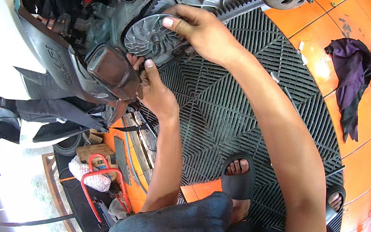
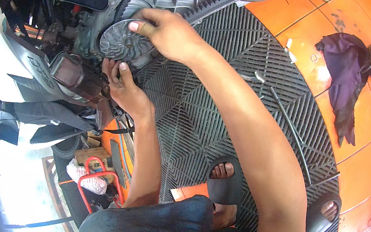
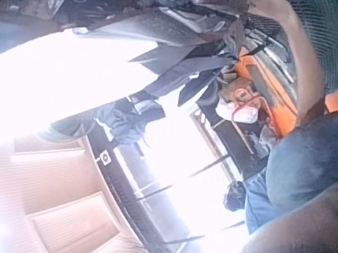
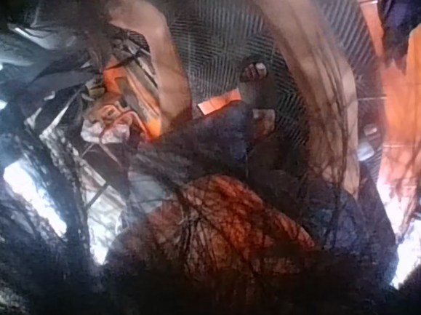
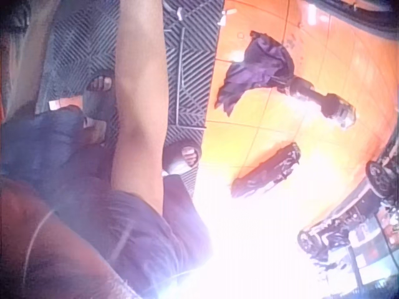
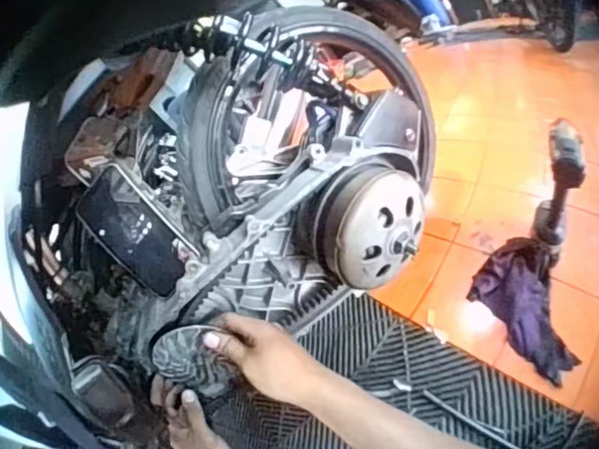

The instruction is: The person sits on the floor of a workshop and works on the exposed engine of a white motorcycle. They handle various metal engine components, including a clutch basket and a fan-like part, fitting them into the engine casing by hand.

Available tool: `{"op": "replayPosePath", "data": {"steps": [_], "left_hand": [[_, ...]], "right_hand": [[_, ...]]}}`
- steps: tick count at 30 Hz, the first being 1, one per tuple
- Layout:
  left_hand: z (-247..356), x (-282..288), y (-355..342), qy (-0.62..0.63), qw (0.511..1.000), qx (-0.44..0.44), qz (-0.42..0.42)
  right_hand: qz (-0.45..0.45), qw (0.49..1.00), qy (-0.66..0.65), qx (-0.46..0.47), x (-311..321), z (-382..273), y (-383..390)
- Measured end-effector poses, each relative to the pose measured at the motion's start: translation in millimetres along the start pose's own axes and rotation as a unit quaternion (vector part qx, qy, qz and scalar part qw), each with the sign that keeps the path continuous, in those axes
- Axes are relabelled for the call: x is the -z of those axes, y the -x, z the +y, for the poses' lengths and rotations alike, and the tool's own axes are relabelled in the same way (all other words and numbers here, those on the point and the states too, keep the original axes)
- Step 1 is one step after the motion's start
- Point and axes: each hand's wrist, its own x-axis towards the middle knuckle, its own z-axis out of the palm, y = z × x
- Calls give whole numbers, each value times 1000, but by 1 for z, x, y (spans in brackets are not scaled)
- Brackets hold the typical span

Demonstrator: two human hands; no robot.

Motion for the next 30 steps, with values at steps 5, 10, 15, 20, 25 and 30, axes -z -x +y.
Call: {"op": "replayPosePath", "data": {"steps": [5, 10, 15, 20, 25, 30], "left_hand": [[3, -7, -4, 69, 997, 32, 16], [2, -5, -3, 31, 998, 26, 40], [5, -9, -4, 36, 998, 46, 26], [14, -9, -3, 29, 997, 64, 36], [8, -7, -6, 53, 997, 44, 16], [5, -10, -6, 85, 994, 53, 39]], "right_hand": [[-4, 999, -42, -17, -7, 5, -4], [-9, 999, -25, -43, -6, -4, 0], [10, 999, -8, -40, -6, 5, -2], [-33, 999, 0, -43, 4, -1, -7], [-39, 999, 2, -27, 4, 1, -5], [-34, 998, 44, -39, 5, 1, -10]]}}
